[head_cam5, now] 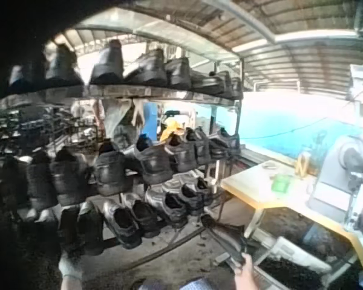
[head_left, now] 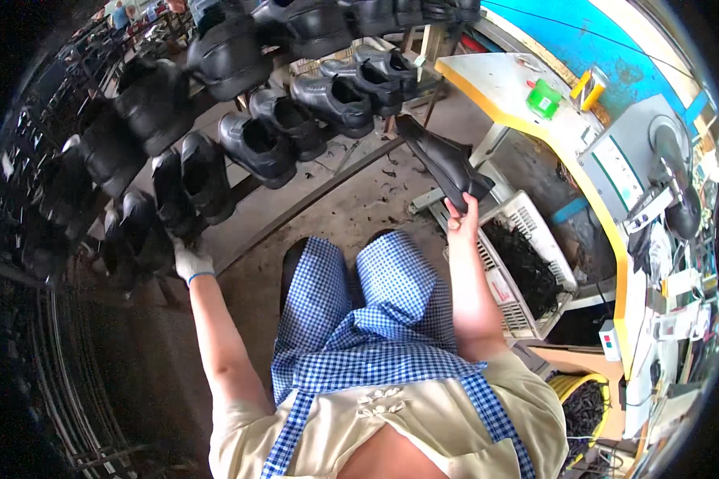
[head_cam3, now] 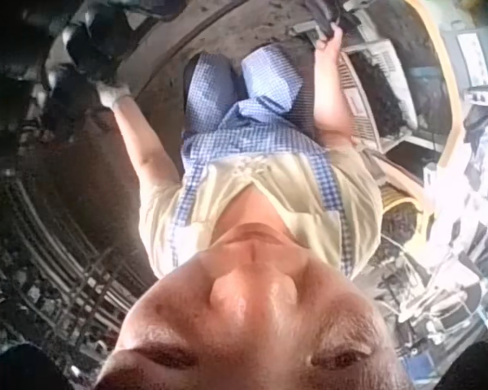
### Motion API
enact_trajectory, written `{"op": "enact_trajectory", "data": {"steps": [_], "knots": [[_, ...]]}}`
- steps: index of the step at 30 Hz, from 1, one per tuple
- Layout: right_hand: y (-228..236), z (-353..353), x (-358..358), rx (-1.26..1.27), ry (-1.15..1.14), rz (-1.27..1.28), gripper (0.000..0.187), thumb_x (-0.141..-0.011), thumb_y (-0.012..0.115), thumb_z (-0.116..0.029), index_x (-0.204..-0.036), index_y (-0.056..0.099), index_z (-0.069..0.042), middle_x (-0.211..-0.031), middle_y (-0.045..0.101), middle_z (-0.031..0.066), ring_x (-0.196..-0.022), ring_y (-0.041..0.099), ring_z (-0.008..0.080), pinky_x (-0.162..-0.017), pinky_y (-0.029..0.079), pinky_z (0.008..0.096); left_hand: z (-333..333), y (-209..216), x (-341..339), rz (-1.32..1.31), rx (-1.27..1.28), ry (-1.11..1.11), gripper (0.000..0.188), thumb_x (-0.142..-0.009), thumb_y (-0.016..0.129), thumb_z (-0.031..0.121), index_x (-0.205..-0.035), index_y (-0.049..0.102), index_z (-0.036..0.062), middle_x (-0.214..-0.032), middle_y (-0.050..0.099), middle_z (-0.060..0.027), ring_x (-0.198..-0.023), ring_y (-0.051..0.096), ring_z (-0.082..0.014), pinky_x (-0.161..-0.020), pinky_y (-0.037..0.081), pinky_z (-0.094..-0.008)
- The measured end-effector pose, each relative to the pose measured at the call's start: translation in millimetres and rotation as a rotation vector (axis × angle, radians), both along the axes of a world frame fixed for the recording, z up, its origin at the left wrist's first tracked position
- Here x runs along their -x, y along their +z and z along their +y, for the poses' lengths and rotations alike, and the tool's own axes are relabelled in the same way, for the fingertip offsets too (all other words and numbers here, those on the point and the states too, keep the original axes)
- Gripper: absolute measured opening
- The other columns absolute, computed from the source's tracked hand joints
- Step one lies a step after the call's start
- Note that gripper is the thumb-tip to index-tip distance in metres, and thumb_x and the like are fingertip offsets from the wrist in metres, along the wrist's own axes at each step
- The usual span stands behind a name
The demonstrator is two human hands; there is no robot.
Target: The person picks up black shoes from a metal rack and uses a small metal tool to scrape and clean the soles and edges. They handle the shoes one at a time, turning them over to access different areas, and place them back on the rack after cleaning.
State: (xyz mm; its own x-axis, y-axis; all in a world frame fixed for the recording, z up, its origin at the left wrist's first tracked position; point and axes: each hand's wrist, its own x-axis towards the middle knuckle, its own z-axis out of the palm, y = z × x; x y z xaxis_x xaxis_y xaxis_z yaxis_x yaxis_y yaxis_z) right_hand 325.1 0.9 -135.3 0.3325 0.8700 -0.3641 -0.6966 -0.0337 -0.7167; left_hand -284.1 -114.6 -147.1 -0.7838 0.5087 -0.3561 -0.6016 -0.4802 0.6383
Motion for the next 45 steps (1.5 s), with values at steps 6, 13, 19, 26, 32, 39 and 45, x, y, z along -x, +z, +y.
{"op": "enact_trajectory", "data": {"steps": [6, 13, 19, 26, 32, 39, 45], "knots": [[15, 9, 18, -0.078, -0.161, -0.009, 0.053, -0.076, 0.071, -0.019, -0.12, 0.044, -0.008, -0.105, 0.06, 0.0076, -0.085, 0.068, 0.0174, -0.04, 0.029, 0.0236, -72, 2, -8, 0.035, 0.069, 0.101, 0.038, -0.094, 0.059, 0.025, -0.126, 0.056, 0.0041, -0.124, 0.059, -0.0099, -0.111, 0.055, -0.0263, -0.094, 0.046, -0.0403], [6, -46, -7, -0.089, -0.421, -0.239, 0.061, -0.07, 0.072, -0.016, -0.125, 0.044, -0.009, -0.105, 0.057, 0.0045, -0.078, 0.054, 0.0104, -0.051, 0.037, 0.0254, -153, -8, 14, 0.077, 0.117, 0.259, 0.038, -0.097, 0.054, 0.025, -0.124, 0.056, -0.0005, -0.124, 0.059, -0.014, -0.114, 0.054, -0.0281, -0.098, 0.047, -0.0426], [11, -14, -27, -0.06, -0.167, -0.008, 0.049, -0.078, 0.067, -0.025, -0.122, 0.049, -0.012, -0.101, 0.06, 0.0029, -0.071, 0.061, 0.0137, -0.039, 0.027, 0.0225, -199, -6, 24, 0.054, 0.174, 0.388, 0.037, -0.097, 0.052, 0.026, -0.123, 0.057, 0.0005, -0.123, 0.06, -0.0126, -0.112, 0.057, -0.0283, -0.097, 0.047, -0.043], [15, 33, 9, -0.089, 0.017, 0.11, 0.034, -0.081, 0.067, -0.032, -0.108, 0.056, -0.015, -0.093, 0.065, 0.0007, -0.08, 0.068, 0.0162, -0.035, 0.031, 0.0221, -277, -6, 25, 0.099, 0.069, 0.272, 0.039, -0.097, 0.048, 0.029, -0.125, 0.058, 0.0031, -0.124, 0.061, -0.0105, -0.111, 0.058, -0.0278, -0.097, 0.046, -0.0425], [6, 53, 42, -0.157, 0.193, 0.134, 0.04, -0.083, 0.067, -0.033, -0.116, 0.052, -0.015, -0.1, 0.065, 0.0019, -0.088, 0.069, 0.0164, -0.036, 0.029, 0.0211, -360, 9, -15, 0.158, 0.07, 0.338, 0.04, -0.097, 0.049, 0.031, -0.123, 0.059, 0.0031, -0.122, 0.062, -0.0095, -0.11, 0.058, -0.0252, -0.096, 0.046, -0.0403], [51, 43, 101, -0.155, 0.198, -0.523, 0.064, -0.07, 0.079, -0.028, -0.124, 0.049, -0.014, -0.106, 0.058, -0.0013, -0.088, 0.055, 0.0091, -0.064, 0.038, 0.0278, -415, 24, -60, 0.181, 0.049, 0.362, 0.037, -0.098, 0.048, 0.031, -0.12, 0.06, 0.003, -0.116, 0.064, -0.008, -0.107, 0.059, -0.0236, -0.093, 0.047, -0.0393], [47, 39, 124, -0.262, 0.543, -0.404, 0.053, -0.085, 0.066, -0.046, -0.12, 0.053, -0.009, -0.113, 0.06, 0.0051, -0.066, 0.06, 0.0117, -0.064, 0.041, 0.0296, -476, 14, -65, 0.158, 0.028, 0.492, 0.036, -0.097, 0.049, 0.031, -0.118, 0.061, 0.0036, -0.114, 0.064, -0.0087, -0.106, 0.059, -0.0226, -0.093, 0.048, -0.0373]]}}
